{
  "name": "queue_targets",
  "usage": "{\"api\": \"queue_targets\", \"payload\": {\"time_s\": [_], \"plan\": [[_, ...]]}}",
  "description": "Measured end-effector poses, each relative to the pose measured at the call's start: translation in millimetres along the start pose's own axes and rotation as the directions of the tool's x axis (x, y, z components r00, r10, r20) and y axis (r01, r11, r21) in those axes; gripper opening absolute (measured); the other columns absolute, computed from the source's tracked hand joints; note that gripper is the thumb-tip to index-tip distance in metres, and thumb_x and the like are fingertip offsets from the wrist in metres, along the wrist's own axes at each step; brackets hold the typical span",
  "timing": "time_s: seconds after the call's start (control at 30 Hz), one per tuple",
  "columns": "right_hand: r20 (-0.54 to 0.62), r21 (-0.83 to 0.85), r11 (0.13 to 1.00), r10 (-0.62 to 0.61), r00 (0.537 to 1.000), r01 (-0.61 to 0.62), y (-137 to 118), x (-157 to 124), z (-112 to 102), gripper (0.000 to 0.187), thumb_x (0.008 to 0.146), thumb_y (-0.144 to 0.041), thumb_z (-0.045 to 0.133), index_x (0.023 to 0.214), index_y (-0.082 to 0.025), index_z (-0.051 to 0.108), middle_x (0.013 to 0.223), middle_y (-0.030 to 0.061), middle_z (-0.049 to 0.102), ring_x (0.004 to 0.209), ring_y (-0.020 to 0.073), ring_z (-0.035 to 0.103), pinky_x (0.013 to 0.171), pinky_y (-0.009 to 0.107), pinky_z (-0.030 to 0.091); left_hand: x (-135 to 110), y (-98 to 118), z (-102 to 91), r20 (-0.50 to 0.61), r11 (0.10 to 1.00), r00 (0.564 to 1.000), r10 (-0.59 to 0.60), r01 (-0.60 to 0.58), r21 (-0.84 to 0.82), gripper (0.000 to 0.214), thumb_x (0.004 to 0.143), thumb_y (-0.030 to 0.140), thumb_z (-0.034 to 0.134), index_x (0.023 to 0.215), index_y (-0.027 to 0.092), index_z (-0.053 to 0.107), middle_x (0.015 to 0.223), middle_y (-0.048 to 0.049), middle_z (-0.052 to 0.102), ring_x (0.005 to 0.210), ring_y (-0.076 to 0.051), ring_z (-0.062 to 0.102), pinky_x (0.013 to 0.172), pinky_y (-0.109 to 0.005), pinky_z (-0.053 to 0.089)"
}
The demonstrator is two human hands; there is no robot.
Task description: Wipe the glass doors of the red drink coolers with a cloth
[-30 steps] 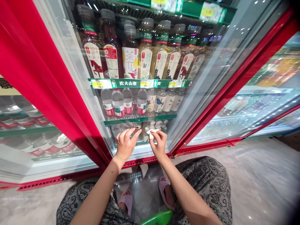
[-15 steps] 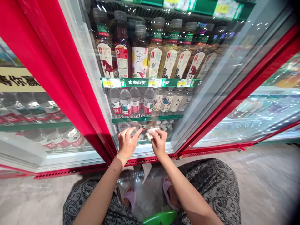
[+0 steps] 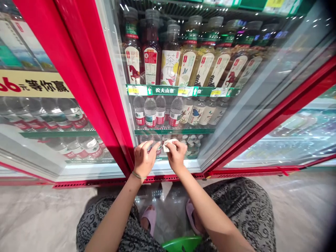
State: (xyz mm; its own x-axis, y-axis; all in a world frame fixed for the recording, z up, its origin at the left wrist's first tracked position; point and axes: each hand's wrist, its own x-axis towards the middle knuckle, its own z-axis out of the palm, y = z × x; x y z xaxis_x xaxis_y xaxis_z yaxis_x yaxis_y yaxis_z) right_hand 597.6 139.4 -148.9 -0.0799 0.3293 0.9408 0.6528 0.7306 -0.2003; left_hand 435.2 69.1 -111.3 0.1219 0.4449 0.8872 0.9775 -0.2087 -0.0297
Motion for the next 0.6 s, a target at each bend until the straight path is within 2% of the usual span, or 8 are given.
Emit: {"api": "queue_targets", "payload": {"time_s": [0.1, 0.23, 0.3, 0.4, 0.5, 0.6], "plan": [[-0.034, 0.0, 1.0, -0.012, 0.999, 0.012, -6.7, 9.3, 12.2, 0.02, 0.096, -0.022, 0.063, 0.11, -0.026, 0.077, 0.11, 0.0082, 0.062, 0.106, 0.0225, 0.057, 0.092, 0.036, 0.047, 0.3, -4.6, -9.6, -0.007, 1.0, 1.0, -0.002, 0.002, 0.002, 0.048, 0.092, 0.016, 0.068, 0.138, 0.03, 0.065, 0.12, -0.0096, 0.064, 0.118, -0.023, 0.058, 0.109, -0.039, 0.044], [0.053, -0.015, 0.992, -0.123, 0.991, 0.124, -9.2, -27.0, 21.9, 0.021, 0.1, -0.021, 0.057, 0.103, -0.022, 0.078, 0.096, 0.0063, 0.064, 0.092, 0.0175, 0.058, 0.082, 0.029, 0.048, -1.7, -11.0, -20.0, -0.021, 1.0, 1.0, 0.003, -0.002, 0.013, 0.045, 0.091, 0.015, 0.069, 0.135, 0.026, 0.067, 0.119, -0.0104, 0.065, 0.118, -0.024, 0.059, 0.109, -0.038, 0.044], [0.103, 0.002, 0.994, -0.113, 0.988, 0.113, -12.6, -37.1, 26.6, 0.024, 0.101, -0.021, 0.054, 0.104, -0.021, 0.078, 0.093, 0.0052, 0.064, 0.087, 0.0158, 0.058, 0.079, 0.027, 0.048, -4.1, -14.1, -24.5, -0.02, 1.0, 1.0, -0.007, 0.007, 0.024, 0.044, 0.091, 0.015, 0.069, 0.134, 0.024, 0.067, 0.12, -0.0108, 0.065, 0.117, -0.024, 0.059, 0.109, -0.039, 0.044], [0.078, 0.053, 0.997, -0.058, 0.995, 0.053, -24.3, -19.6, 39.1, 0.022, 0.1, -0.022, 0.058, 0.113, -0.022, 0.076, 0.102, 0.0075, 0.066, 0.097, 0.019, 0.06, 0.087, 0.03, 0.049, -8.0, -19.4, -30.8, -0.03, 0.999, 0.999, -0.03, 0.031, 0.034, 0.042, 0.091, 0.013, 0.068, 0.131, 0.024, 0.068, 0.118, -0.0106, 0.065, 0.115, -0.024, 0.059, 0.108, -0.038, 0.046], [-0.007, 0.102, 0.992, -0.072, 0.997, 0.072, -36.7, 4.1, 52.6, 0.028, 0.097, -0.023, 0.065, 0.124, -0.026, 0.073, 0.115, 0.0104, 0.065, 0.113, 0.0243, 0.06, 0.096, 0.035, 0.047, -9.8, -26.0, -37.0, -0.052, 0.998, 0.997, -0.052, 0.054, 0.044, 0.042, 0.091, 0.01, 0.067, 0.131, 0.023, 0.068, 0.116, -0.0102, 0.065, 0.114, -0.023, 0.06, 0.106, -0.039, 0.047], [0.033, 0.131, 0.98, -0.155, 0.987, 0.149, -41.4, -6.5, 56.2, 0.025, 0.098, -0.021, 0.063, 0.121, -0.025, 0.075, 0.113, 0.01, 0.067, 0.111, 0.0234, 0.061, 0.095, 0.034, 0.048, -9.2, -32.9, -42.7, -0.08, 0.996, 0.994, -0.073, 0.077, 0.042, 0.043, 0.091, 0.009, 0.065, 0.132, 0.023, 0.066, 0.115, -0.0104, 0.065, 0.113, -0.023, 0.061, 0.105, -0.039, 0.048]]}}
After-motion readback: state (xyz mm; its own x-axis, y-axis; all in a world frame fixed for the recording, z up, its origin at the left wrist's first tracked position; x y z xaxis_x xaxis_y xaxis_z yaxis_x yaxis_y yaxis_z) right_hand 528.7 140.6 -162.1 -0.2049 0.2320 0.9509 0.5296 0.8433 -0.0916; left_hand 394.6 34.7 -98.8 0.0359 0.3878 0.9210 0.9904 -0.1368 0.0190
